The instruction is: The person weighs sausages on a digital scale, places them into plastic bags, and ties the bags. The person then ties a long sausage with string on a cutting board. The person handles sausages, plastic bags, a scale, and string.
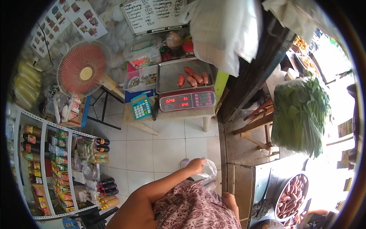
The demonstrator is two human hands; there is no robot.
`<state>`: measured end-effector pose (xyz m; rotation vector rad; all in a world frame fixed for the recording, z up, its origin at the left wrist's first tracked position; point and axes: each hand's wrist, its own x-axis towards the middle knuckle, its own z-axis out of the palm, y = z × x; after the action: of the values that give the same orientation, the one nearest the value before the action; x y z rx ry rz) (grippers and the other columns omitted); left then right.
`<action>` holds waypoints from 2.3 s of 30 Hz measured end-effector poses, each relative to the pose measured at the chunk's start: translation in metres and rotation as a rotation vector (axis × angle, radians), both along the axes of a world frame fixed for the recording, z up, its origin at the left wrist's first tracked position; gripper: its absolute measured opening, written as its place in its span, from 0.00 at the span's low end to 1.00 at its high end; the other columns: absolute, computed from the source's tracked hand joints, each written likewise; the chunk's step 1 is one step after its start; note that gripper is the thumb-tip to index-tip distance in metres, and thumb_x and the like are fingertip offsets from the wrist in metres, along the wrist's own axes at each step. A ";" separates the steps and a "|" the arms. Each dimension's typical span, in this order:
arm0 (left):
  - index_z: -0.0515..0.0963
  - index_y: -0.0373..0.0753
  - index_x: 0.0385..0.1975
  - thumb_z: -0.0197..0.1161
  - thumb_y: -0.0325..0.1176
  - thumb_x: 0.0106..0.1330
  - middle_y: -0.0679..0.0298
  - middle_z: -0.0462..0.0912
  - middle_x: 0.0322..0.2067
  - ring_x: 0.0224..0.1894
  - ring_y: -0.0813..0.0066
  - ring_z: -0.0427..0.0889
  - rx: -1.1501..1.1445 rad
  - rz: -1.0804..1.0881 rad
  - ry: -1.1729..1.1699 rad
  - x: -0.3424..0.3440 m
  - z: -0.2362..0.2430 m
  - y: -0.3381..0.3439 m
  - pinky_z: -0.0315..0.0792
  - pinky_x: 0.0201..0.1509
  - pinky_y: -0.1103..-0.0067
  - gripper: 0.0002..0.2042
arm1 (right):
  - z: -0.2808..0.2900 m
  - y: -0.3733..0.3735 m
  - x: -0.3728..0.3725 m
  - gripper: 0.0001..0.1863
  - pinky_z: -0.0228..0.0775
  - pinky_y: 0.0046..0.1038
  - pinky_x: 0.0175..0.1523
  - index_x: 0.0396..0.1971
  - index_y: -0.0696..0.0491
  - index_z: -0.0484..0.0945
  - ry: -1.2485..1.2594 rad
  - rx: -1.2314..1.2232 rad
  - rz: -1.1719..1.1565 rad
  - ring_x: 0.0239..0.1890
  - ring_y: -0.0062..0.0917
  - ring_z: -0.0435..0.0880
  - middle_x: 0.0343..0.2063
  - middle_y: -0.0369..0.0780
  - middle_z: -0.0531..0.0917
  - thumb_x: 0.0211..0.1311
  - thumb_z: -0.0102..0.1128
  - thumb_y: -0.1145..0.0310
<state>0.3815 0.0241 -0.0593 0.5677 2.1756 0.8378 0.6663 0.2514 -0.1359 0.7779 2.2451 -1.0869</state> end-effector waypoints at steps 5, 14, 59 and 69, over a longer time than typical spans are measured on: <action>0.78 0.37 0.49 0.59 0.28 0.56 0.44 0.83 0.37 0.41 0.47 0.83 0.218 -0.264 0.024 0.080 -0.010 0.069 0.75 0.48 0.62 0.19 | 0.011 0.057 0.089 0.12 0.76 0.35 0.39 0.37 0.57 0.84 0.059 0.272 -0.192 0.34 0.38 0.87 0.30 0.50 0.85 0.52 0.61 0.71; 0.69 0.30 0.56 0.51 0.28 0.64 0.40 0.80 0.47 0.51 0.45 0.79 -0.116 0.541 0.374 -0.095 0.024 0.074 0.73 0.56 0.60 0.20 | 0.026 0.081 0.183 0.14 0.78 0.37 0.42 0.38 0.60 0.83 0.158 0.295 -0.318 0.35 0.43 0.86 0.31 0.52 0.85 0.51 0.66 0.71; 0.68 0.35 0.58 0.55 0.37 0.66 0.47 0.75 0.52 0.52 0.58 0.77 -0.330 -0.538 0.005 0.072 -0.096 0.169 0.70 0.58 0.66 0.22 | -0.044 -0.012 0.277 0.19 0.76 0.35 0.53 0.45 0.52 0.84 -0.160 0.068 -1.087 0.45 0.39 0.85 0.42 0.47 0.86 0.54 0.68 0.59; 0.71 0.35 0.55 0.57 0.36 0.64 0.48 0.77 0.49 0.50 0.59 0.78 -0.341 -0.506 -0.003 0.069 -0.098 0.149 0.71 0.55 0.67 0.20 | -0.064 -0.047 0.308 0.19 0.77 0.35 0.51 0.42 0.53 0.86 -0.294 -0.011 -1.014 0.44 0.37 0.86 0.41 0.46 0.86 0.50 0.70 0.60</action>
<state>0.4501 0.1731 -0.1569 0.8830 1.9772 0.1930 0.9744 0.2042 -0.1998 2.0242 1.5480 -1.2570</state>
